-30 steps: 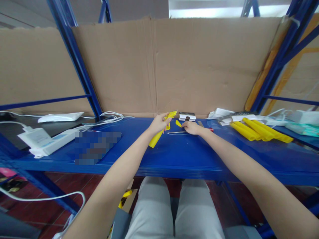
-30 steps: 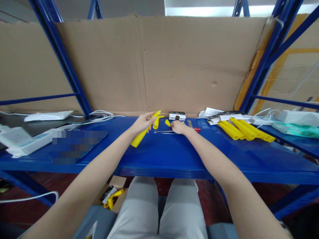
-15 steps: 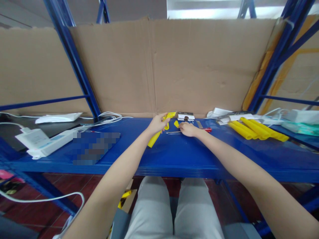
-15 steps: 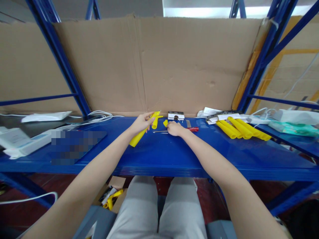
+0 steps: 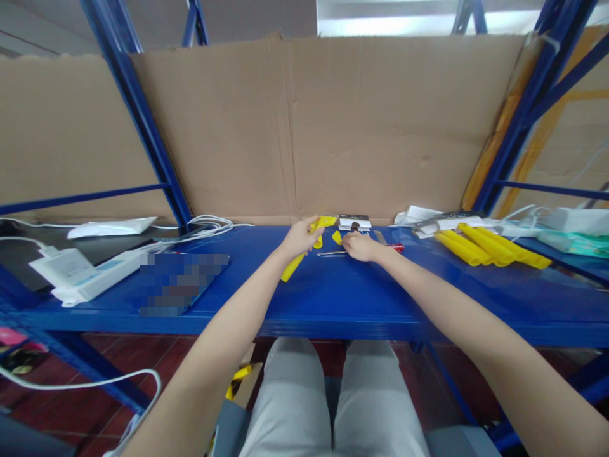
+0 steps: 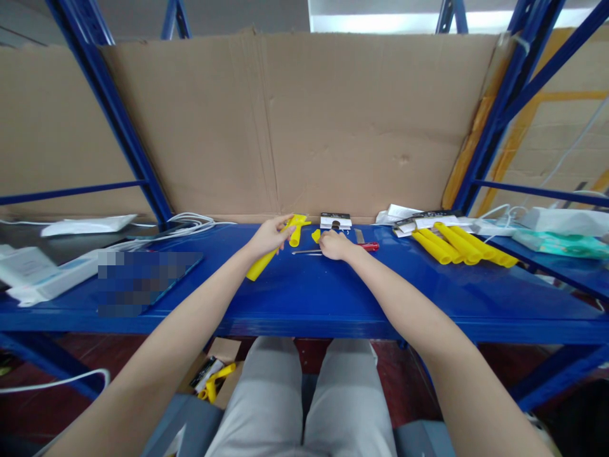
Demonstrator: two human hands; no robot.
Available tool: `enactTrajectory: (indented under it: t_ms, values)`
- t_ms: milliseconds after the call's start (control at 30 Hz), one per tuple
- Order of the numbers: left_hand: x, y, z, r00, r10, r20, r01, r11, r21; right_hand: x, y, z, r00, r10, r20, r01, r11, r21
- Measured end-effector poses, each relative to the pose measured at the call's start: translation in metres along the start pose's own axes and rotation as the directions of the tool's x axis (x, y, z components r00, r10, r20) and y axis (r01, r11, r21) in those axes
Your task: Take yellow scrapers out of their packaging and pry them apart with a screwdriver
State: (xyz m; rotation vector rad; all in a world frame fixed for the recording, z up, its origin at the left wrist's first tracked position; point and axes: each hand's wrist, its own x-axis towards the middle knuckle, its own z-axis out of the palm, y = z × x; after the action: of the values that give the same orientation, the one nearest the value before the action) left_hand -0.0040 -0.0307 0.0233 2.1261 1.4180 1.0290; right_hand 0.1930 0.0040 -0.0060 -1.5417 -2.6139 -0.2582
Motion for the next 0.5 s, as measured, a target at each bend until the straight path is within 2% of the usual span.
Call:
enactTrajectory:
  t_ms: [100,167,233,300,367,500]
  values:
    - [0.002,-0.007,-0.001,0.989,0.145,-0.032,-0.132,0.957,0.257,-0.005,0.01,-0.011,0.997,0.036,-0.067,-0.037,0.999,-0.018]
    - [0.003,-0.012,-0.002,0.979,0.204,0.028,-0.198,0.897,0.395,-0.012,0.022,-0.018,0.994,0.073,-0.086,-0.072,0.997,0.011]
    - [0.004,-0.016,-0.003,0.972,0.209,0.111,-0.236,0.848,0.475,-0.022,0.036,-0.023,0.996,0.083,-0.028,-0.082,0.995,0.05]
    - [0.004,-0.018,-0.004,0.966,0.199,0.165,-0.257,0.819,0.513,-0.033,0.05,-0.023,0.994,0.105,0.04,-0.107,0.992,0.061]
    - [0.003,-0.018,-0.004,0.963,0.194,0.187,-0.265,0.808,0.526,-0.045,0.061,-0.02,0.992,0.04,0.116,-0.054,0.992,0.118]
    - [0.004,-0.017,-0.003,0.961,0.199,0.194,-0.271,0.826,0.494,-0.057,0.072,-0.01,0.998,-0.007,0.065,-0.008,0.976,0.218]
